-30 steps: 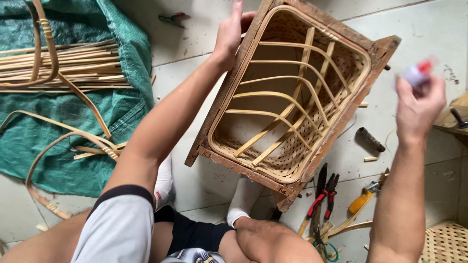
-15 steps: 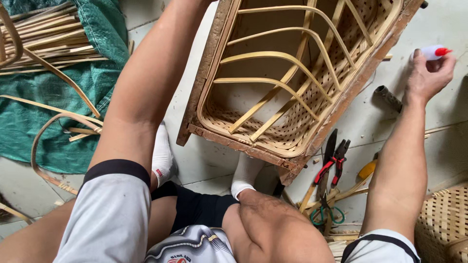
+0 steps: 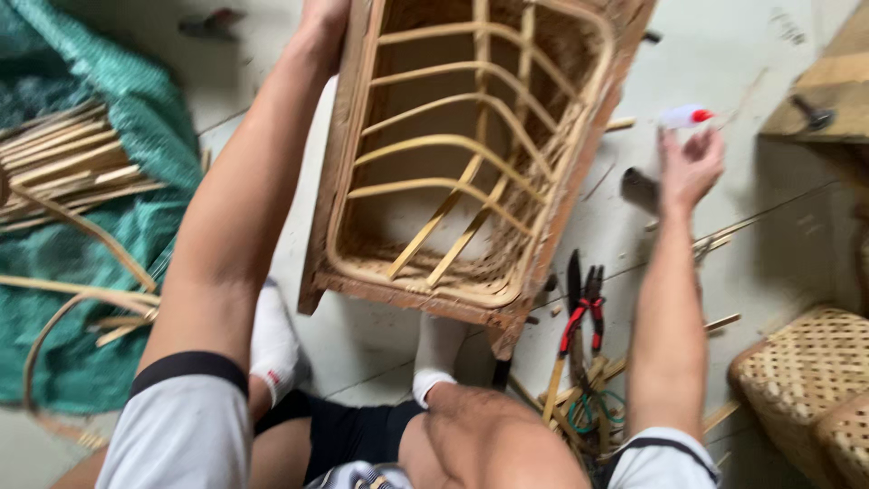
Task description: The person is assembling a rectangular woven basket. They use a hammer to secure the frame, apply glue to the joints, and insert thin bamboo strips into the basket's structure.
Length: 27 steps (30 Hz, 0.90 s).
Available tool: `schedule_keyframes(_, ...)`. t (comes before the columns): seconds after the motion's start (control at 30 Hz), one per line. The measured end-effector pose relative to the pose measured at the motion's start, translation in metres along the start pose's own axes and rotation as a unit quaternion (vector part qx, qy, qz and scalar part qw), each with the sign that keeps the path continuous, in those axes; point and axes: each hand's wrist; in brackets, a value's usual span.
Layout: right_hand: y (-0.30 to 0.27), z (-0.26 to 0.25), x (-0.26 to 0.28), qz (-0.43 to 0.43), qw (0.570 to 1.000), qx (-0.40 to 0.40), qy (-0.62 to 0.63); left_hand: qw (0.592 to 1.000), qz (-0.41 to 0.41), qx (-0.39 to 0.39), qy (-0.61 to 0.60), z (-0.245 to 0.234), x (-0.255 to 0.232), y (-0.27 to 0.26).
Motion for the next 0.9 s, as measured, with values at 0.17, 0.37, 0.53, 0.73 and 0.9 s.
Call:
schedule_keyframes(0.17,-0.017,0.005,0.004,0.036,0.998,-0.041,0.031,1.000,-0.008,0.009,0.015,0.006,0.012,0.024)
schedule_keyframes(0.37,-0.029,0.032,0.013,0.076,0.981,-0.037,0.173,0.990,-0.005,-0.029,0.137,-0.004,0.026,0.011)
schedule_keyframes(0.53,-0.019,0.040,0.048,0.096,0.985,-0.143,0.021,0.993,-0.025,-0.014,0.111,-0.014,0.022,-0.038)
schedule_keyframes(0.73,-0.071,0.080,0.096,0.109,0.955,-0.050,0.271,0.993,-0.053,0.033,0.095,-0.008,0.001,-0.039)
schedule_keyframes(0.9,-0.025,0.133,0.151,0.314,0.850,0.209,0.367,0.977,-0.066,-0.018,0.203,0.033,-0.019,-0.016)
Point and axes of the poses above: each hand's wrist, its own y-axis towards the middle knuckle, its own z-axis out of the palm, x = y × z, and after that the axes turned 7 degrees about z, right-handed
